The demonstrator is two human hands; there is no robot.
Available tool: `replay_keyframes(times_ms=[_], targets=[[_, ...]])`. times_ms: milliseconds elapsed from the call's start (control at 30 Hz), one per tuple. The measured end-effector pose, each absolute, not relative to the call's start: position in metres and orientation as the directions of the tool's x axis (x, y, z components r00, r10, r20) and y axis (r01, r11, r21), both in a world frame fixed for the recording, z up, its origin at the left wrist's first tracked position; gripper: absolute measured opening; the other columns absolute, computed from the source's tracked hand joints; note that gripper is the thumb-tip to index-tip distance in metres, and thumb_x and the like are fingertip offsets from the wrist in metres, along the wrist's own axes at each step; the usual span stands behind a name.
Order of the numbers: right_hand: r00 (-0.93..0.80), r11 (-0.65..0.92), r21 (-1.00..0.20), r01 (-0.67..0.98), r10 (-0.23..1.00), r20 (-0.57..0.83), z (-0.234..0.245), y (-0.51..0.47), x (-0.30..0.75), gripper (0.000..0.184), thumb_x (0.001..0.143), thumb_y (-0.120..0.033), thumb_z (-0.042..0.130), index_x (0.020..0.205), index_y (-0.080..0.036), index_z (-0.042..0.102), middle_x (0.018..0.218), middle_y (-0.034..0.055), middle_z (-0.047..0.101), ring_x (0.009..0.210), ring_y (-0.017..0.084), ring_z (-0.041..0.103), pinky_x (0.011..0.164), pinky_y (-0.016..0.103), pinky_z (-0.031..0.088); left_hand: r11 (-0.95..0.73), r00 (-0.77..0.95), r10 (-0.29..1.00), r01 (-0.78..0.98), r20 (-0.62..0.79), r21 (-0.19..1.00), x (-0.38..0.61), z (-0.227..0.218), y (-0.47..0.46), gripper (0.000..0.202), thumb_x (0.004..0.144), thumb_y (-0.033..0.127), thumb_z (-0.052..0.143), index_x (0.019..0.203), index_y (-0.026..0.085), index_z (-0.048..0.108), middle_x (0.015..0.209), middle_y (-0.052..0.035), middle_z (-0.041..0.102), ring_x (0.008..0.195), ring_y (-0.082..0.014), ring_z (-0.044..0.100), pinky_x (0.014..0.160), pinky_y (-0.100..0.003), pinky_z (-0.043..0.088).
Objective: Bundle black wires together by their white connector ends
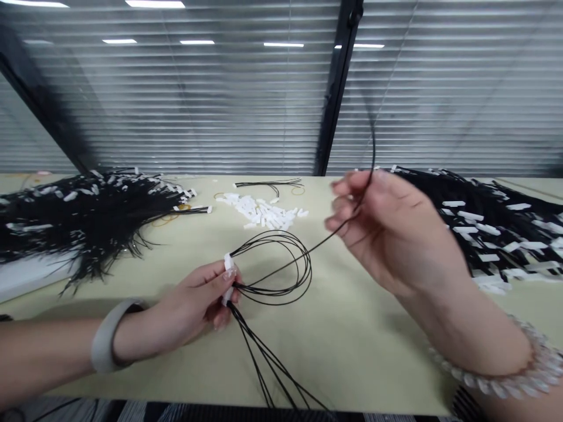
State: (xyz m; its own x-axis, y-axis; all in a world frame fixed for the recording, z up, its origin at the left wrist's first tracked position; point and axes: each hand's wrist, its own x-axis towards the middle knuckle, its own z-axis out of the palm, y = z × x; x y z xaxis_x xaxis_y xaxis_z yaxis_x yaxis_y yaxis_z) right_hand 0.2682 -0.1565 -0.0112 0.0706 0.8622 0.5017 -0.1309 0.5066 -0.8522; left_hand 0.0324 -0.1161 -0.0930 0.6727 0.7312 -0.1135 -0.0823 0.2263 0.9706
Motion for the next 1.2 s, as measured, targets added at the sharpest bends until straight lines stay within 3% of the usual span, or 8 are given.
replay_keyframes(times_ms=[100,233,433,567,767,933,1100,1200], targets=[[0.344,0.465,-0.873,-0.149,0.852,0.396,0.002,-0.156,0.268,0.021,0.09,-0.02,0.039,0.074,-0.018,0.052,0.069,-0.0032,0.043,0.052,-0.001,0.039,0.052,0.018,0.039,0.163,0.702,0.702,0.005,-0.119,0.987,0.031,-0.092,-0.118,0.029,0.085,0.042,0.045,0.077,0.014,0.047,0.067,0.0041,0.049,0.043,-0.0018,0.043,0.043,-0.017,0.037],[0.392,0.41,-0.908,-0.084,0.852,0.349,-0.002,-0.158,0.259,0.015,0.088,-0.024,0.043,0.075,-0.019,0.049,0.057,-0.0042,0.036,0.043,0.001,0.034,0.038,0.018,0.027,0.12,0.706,0.698,0.051,-0.121,0.991,0.03,-0.092,-0.119,0.029,0.086,0.043,0.044,0.078,0.015,0.047,0.067,0.0043,0.049,0.044,-0.0014,0.044,0.043,-0.016,0.038],[0.117,0.608,-0.624,0.491,0.664,0.739,-0.044,-0.161,0.244,0.017,0.087,-0.028,0.047,0.084,-0.019,0.061,0.051,-0.0021,0.049,0.046,0.007,0.047,0.041,0.022,0.036,0.145,0.701,0.702,0.035,-0.128,0.989,0.031,-0.093,-0.118,0.028,0.086,0.041,0.044,0.077,0.015,0.047,0.067,0.0035,0.049,0.044,-0.0024,0.044,0.043,-0.017,0.038],[-0.137,0.673,-0.421,0.608,0.612,0.779,-0.053,-0.16,0.241,0.013,0.082,-0.016,0.05,0.079,-0.019,0.062,0.053,-0.0032,0.055,0.047,0.006,0.05,0.043,0.019,0.038,0.144,0.705,0.702,-0.004,-0.099,0.99,0.031,-0.094,-0.117,0.028,0.086,0.041,0.045,0.076,0.015,0.048,0.067,0.0032,0.048,0.047,-0.0032,0.043,0.044,-0.017,0.039],[-0.148,0.627,-0.535,0.566,0.716,0.682,-0.056,-0.158,0.244,0.026,0.081,-0.01,0.044,0.095,-0.019,0.065,0.052,-0.0046,0.053,0.046,0.005,0.048,0.043,0.017,0.038,0.179,0.704,0.702,-0.027,-0.108,0.984,0.031,-0.095,-0.115,0.026,0.085,0.04,0.046,0.076,0.015,0.048,0.067,0.0025,0.049,0.047,-0.0041,0.043,0.044,-0.018,0.039],[-0.147,0.502,-0.626,0.597,0.835,0.53,-0.055,-0.157,0.245,0.044,0.086,-0.015,0.041,0.129,-0.023,0.039,0.078,-0.0008,0.063,0.052,0.005,0.051,0.051,0.02,0.047,0.17,0.705,0.701,-0.015,-0.11,0.985,0.031,-0.095,-0.116,0.027,0.085,0.041,0.046,0.077,0.015,0.048,0.067,0.0029,0.049,0.046,-0.0035,0.043,0.044,-0.017,0.039],[-0.116,0.408,-0.587,0.7,0.875,0.47,-0.046,-0.163,0.238,0.01,0.084,-0.025,0.051,0.089,-0.019,0.056,0.077,0.0003,0.063,0.058,0.007,0.054,0.053,0.02,0.045,0.127,0.716,0.687,0.047,-0.122,0.991,0.031,-0.091,-0.12,0.029,0.086,0.043,0.043,0.078,0.015,0.047,0.067,0.0037,0.048,0.045,-0.0028,0.044,0.044,-0.017,0.038],[-0.25,0.48,-0.469,0.742,0.846,0.471,-0.045,-0.168,0.233,0.015,0.084,-0.018,0.048,0.085,-0.02,0.062,0.084,0.0015,0.061,0.075,0.01,0.057,0.064,0.021,0.047,0.064,0.725,0.68,0.082,-0.104,0.995,0.032,-0.087,-0.122,0.03,0.085,0.044,0.042,0.078,0.015,0.047,0.067,0.0031,0.047,0.046,-0.0039,0.043,0.045,-0.018,0.04]])
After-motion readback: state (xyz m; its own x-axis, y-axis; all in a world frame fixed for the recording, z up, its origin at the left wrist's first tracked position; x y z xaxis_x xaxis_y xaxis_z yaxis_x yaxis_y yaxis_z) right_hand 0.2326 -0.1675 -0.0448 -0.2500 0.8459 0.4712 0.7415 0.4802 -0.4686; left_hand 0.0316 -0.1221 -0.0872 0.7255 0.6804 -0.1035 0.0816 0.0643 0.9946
